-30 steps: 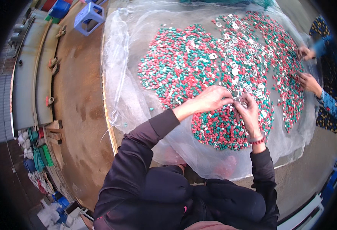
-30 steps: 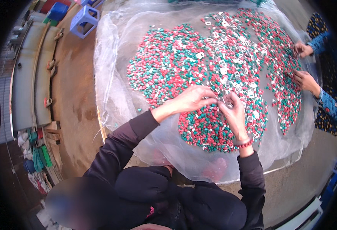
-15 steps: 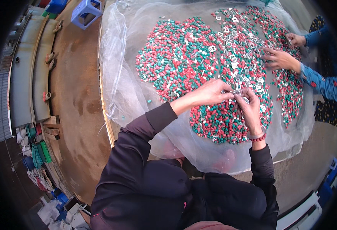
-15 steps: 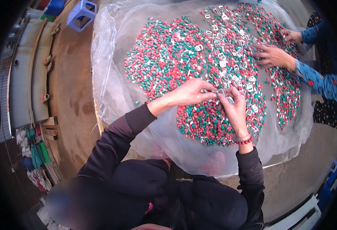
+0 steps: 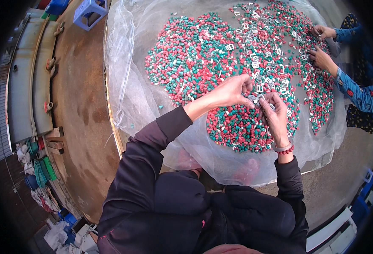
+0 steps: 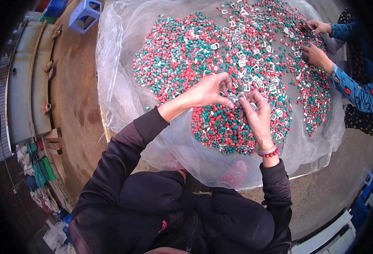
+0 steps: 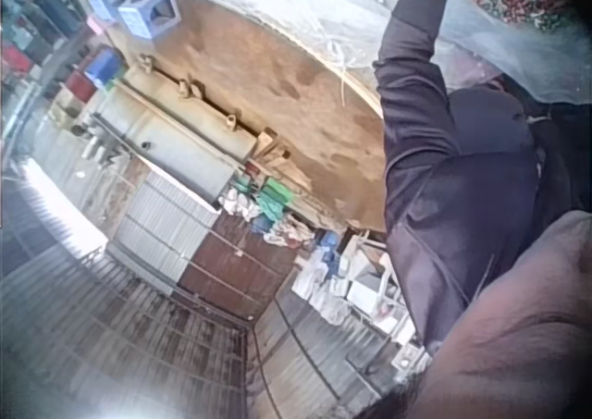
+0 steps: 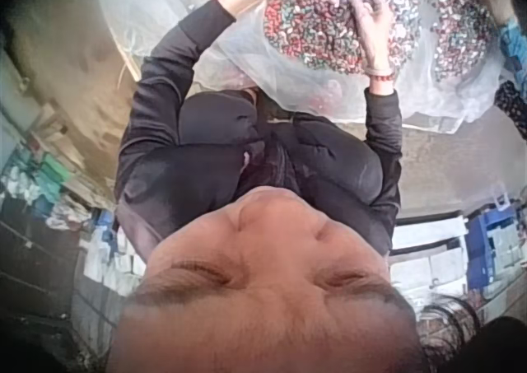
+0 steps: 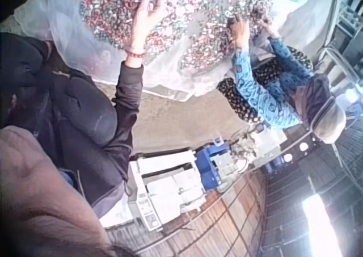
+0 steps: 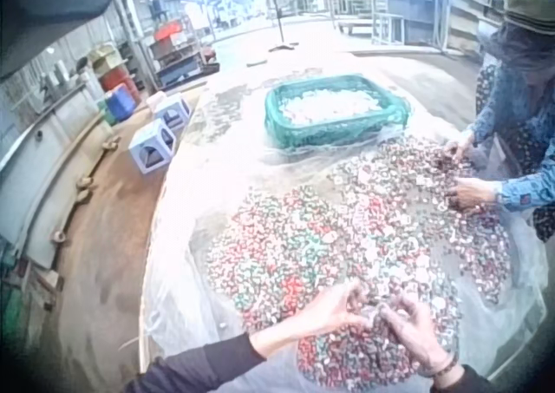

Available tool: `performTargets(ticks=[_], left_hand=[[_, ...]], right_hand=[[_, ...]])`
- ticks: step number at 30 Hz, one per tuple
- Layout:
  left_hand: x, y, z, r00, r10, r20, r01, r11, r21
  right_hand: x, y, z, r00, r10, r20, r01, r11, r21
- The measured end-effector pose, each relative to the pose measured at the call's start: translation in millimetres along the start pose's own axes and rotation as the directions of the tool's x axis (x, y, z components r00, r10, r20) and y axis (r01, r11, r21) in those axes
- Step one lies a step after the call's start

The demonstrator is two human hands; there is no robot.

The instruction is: The person sits on the floor and sorts small red, green, and white plastic buckles by hand from a large pile on a white sheet. They pick up handfuls of buckles, separate them, and place the sorted items into a green basket nearby.

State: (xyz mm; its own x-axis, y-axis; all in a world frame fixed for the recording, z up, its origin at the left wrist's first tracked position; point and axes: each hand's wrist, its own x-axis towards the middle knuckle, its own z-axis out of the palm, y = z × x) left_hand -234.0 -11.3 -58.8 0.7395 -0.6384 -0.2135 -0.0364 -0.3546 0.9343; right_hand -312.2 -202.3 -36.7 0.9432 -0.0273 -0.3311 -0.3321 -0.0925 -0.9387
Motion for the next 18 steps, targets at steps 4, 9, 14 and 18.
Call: performTargets(ticks=[4,9,14,18], left_hand=[[-4,1,-2,0.995,-0.007,0.103,0.026,0.982,-0.190],[-2,2,-5,0.949,-0.054,0.312,0.183,0.897,-0.402],[3,-5,-1,0.958,-0.069,0.279,0.144,0.955,-0.258],[0,-9,5,0.912,-0.195,0.361,0.372,0.762,-0.530]], right_hand=[[6,-2,-5,0.999,-0.016,0.033,0.011,0.991,0.133],[7,-1,-12,0.991,-0.074,0.110,0.051,0.978,0.202],[11,7,-11,1.000,0.026,-0.012,-0.025,0.990,0.138],[13,10,-6,0.913,-0.405,-0.055,0.374,0.881,-0.290]])
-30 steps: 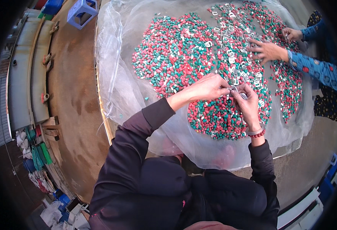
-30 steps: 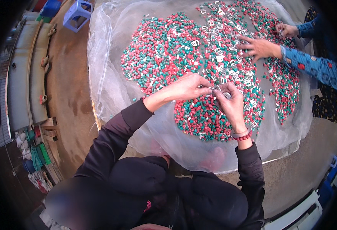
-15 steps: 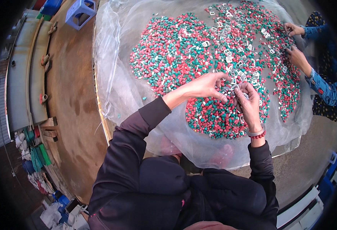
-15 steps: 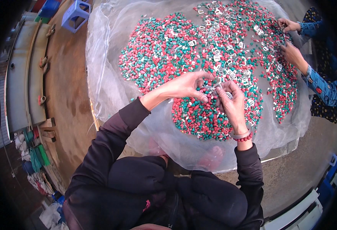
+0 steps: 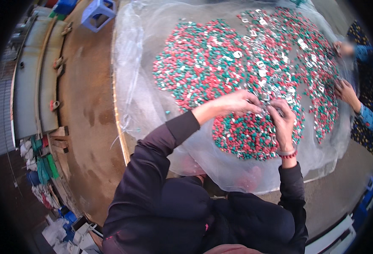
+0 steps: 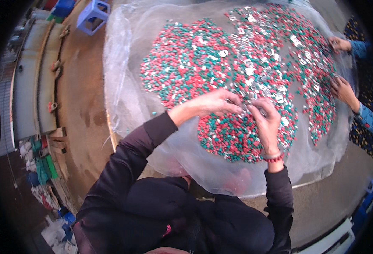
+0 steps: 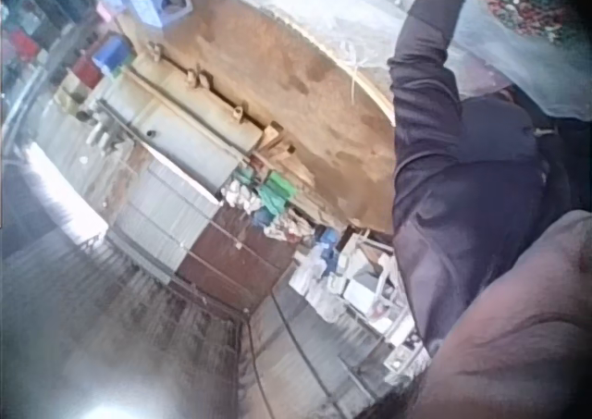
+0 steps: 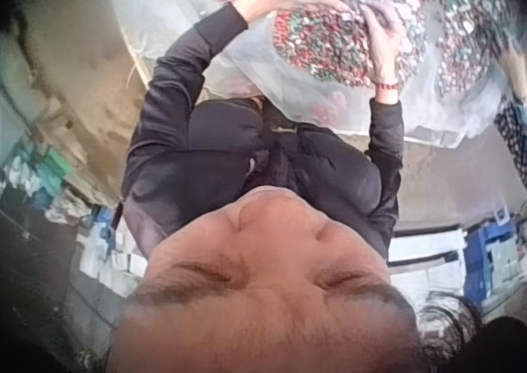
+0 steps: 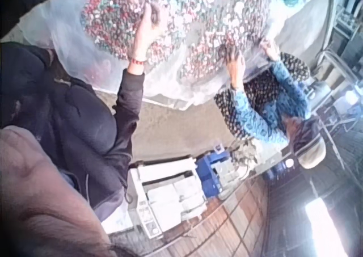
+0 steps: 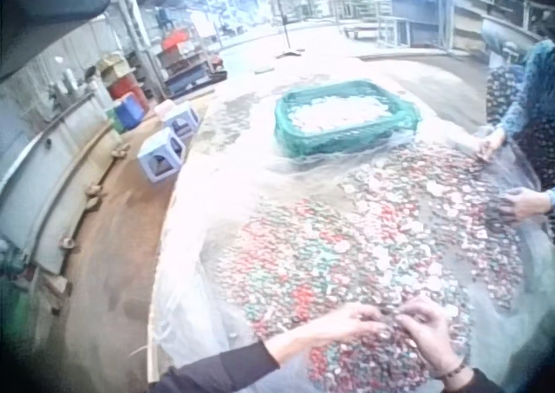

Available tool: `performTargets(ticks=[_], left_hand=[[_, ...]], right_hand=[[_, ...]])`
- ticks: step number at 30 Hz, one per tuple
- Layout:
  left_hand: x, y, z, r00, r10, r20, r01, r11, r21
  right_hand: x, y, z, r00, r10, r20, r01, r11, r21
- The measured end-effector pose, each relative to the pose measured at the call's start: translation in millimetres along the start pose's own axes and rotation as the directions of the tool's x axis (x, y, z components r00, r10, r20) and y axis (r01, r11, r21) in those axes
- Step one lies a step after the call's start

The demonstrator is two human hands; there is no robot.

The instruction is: The person sits on the floor and sorts small red, green, and white plastic buckles by hand from a large pile on a white sheet. They pick up handfuls of buckles, separate them, and place the sorted items into a green basket nearby.

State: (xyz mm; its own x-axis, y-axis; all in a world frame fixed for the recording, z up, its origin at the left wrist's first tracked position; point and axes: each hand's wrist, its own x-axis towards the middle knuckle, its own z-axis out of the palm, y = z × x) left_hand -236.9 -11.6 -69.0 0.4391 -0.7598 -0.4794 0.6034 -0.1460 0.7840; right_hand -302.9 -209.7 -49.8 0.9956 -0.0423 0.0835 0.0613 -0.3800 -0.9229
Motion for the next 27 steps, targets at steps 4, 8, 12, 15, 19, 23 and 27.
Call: performTargets(ticks=[4,8,12,15,19,23,27], left_hand=[[-7,-3,-4,0.998,0.025,0.058,-0.006,0.950,-0.312],[-10,-4,-5,0.997,0.063,0.050,-0.036,0.902,-0.431],[-8,1,-8,0.946,0.181,-0.268,-0.301,0.795,-0.526],[-9,11,-32,0.887,0.254,-0.385,-0.452,0.645,-0.616],[-23,26,-90,0.815,0.439,-0.378,-0.574,0.697,-0.430],[-24,33,-130,0.828,0.302,-0.473,-0.490,0.799,-0.347],[7,12,-147,0.719,0.534,-0.445,0.186,0.469,0.864]], right_hand=[[-4,-6,-2,0.946,-0.323,-0.010,0.321,0.944,-0.073],[-2,-17,-8,0.876,-0.472,0.095,0.482,0.859,-0.173],[-6,-32,-2,0.873,-0.465,0.146,0.483,0.865,-0.133],[-16,-36,6,0.905,-0.343,0.251,0.361,0.932,-0.032],[-14,-14,3,0.831,0.200,0.518,-0.551,0.420,0.721],[-2,22,-2,0.778,0.212,0.592,-0.624,0.149,0.767],[13,38,-8,0.743,0.291,0.602,-0.667,0.249,0.702]])
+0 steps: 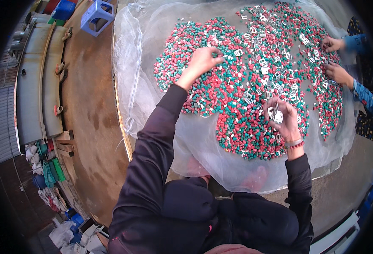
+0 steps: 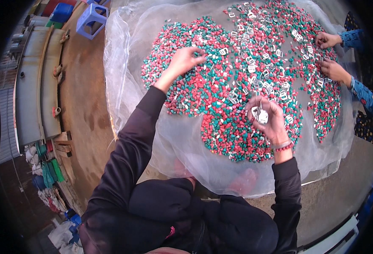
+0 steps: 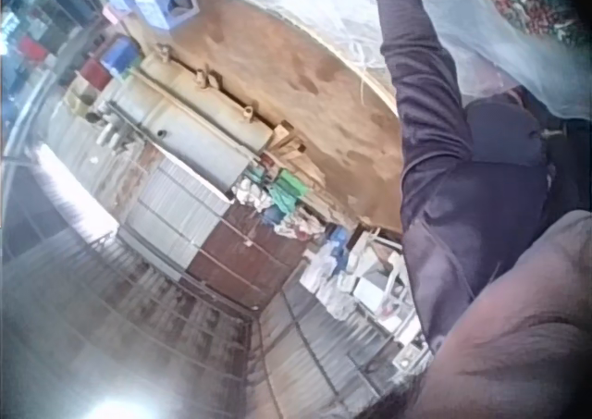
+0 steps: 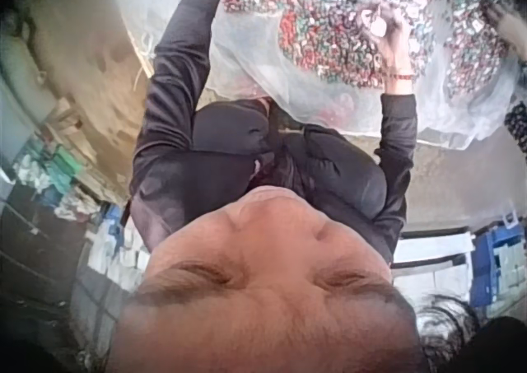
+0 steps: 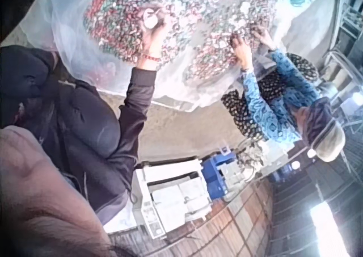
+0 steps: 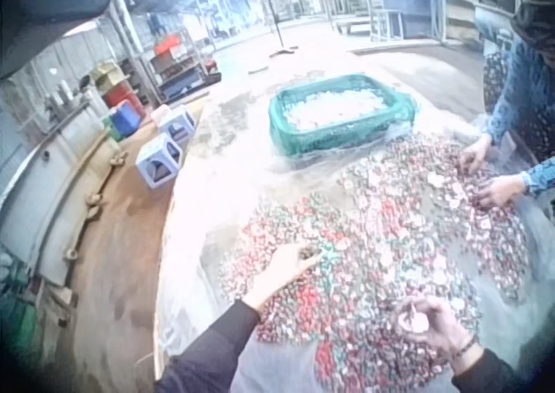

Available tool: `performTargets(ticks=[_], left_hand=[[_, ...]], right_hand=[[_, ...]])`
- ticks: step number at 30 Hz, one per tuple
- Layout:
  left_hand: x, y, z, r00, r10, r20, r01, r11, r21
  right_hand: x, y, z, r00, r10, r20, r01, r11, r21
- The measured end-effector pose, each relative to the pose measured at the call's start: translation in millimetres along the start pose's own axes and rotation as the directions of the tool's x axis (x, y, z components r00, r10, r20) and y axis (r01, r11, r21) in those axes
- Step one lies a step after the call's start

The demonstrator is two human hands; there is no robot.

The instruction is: The person sits on the floor and sorts small red, green, and white plastic buckles by hand from a large pile on a white sheet. They pick up handfuls of buckles, separate them, and place the sorted items into a green basket nearby.

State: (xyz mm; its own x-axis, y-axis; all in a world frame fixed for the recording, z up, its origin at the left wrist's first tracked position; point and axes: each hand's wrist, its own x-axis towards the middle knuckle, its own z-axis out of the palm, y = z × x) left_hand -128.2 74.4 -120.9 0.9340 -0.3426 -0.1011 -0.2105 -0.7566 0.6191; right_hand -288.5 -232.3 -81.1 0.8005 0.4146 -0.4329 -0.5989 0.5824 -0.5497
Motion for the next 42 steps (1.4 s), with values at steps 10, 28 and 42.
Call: performTargets(ticks=[10,28,42], left_hand=[[-1,18,8,0.999,0.022,0.032,-0.016,0.983,-0.181],[-33,42,53,0.990,0.120,0.080,-0.122,0.992,0.017],[-52,95,33,0.849,0.237,0.472,0.432,0.203,-0.879]], right_hand=[[82,22,-8,0.950,-0.281,0.134,0.103,-0.120,-0.987],[18,17,-37,0.882,-0.397,-0.252,0.074,0.646,-0.760],[1,0,-2,0.972,-0.146,-0.184,0.073,0.932,-0.354]])
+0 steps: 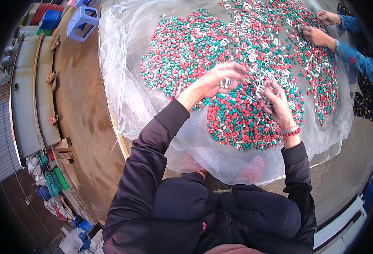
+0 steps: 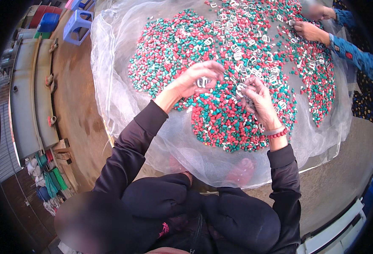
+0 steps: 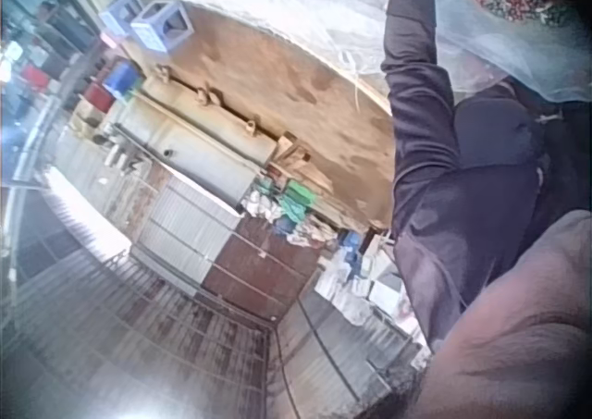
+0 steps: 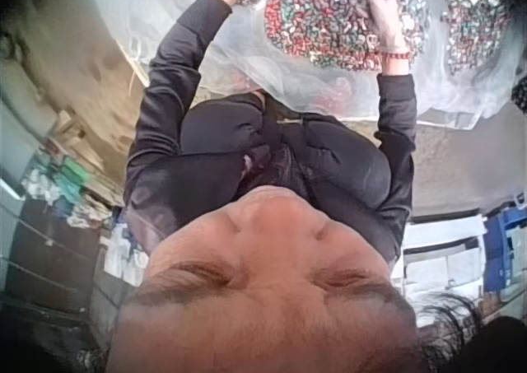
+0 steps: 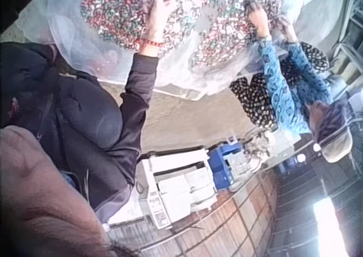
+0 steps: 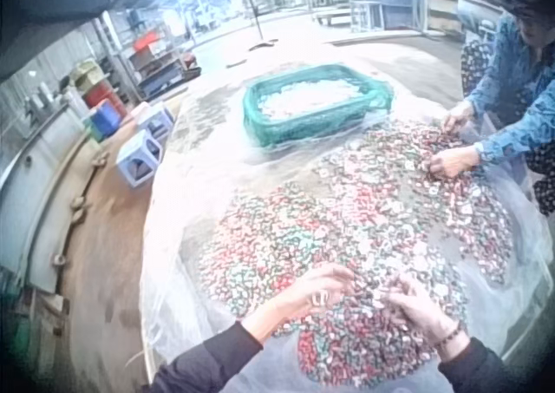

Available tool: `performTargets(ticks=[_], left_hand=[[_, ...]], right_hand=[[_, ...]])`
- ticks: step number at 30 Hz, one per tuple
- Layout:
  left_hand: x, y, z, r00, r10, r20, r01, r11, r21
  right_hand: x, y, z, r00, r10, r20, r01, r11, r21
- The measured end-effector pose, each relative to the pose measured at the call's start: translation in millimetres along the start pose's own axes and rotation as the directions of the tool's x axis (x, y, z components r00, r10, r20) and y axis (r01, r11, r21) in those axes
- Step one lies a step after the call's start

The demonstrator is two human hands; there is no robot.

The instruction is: The person sits on the floor and sorts small red, green, and white plastic buckles by hand from a large pile on a white sheet. They pick up handfuls of buckles, separate them, and place the sorted items into a green basket nearby.

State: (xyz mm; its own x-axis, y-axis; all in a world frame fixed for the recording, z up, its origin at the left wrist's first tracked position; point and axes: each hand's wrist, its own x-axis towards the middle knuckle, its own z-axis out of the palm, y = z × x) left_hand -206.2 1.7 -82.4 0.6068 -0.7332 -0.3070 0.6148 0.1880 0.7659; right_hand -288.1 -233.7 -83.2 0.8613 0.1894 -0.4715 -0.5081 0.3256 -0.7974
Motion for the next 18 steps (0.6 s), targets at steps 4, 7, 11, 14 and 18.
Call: performTargets(ticks=[4,7,11,14,18], left_hand=[[8,-14,18,0.942,0.312,0.121,-0.268,0.491,0.829],[10,-18,24,0.874,0.436,0.214,-0.342,0.238,0.909],[6,-23,27,0.927,0.364,-0.091,-0.190,0.665,0.722],[-2,-31,31,0.986,0.114,-0.123,-0.077,0.960,0.270],[-9,-38,34,0.997,0.059,-0.044,-0.061,0.998,-0.035]], right_hand=[[-6,-6,11,1.000,0.010,0.010,-0.010,1.000,-0.006],[-7,-7,12,0.999,0.036,0.017,-0.036,0.999,0.013],[-6,-6,10,0.997,0.068,0.035,-0.073,0.982,0.171],[-6,-5,9,0.995,0.062,0.082,-0.080,0.970,0.230],[-9,-8,9,0.997,0.061,0.052,-0.068,0.985,0.161]])
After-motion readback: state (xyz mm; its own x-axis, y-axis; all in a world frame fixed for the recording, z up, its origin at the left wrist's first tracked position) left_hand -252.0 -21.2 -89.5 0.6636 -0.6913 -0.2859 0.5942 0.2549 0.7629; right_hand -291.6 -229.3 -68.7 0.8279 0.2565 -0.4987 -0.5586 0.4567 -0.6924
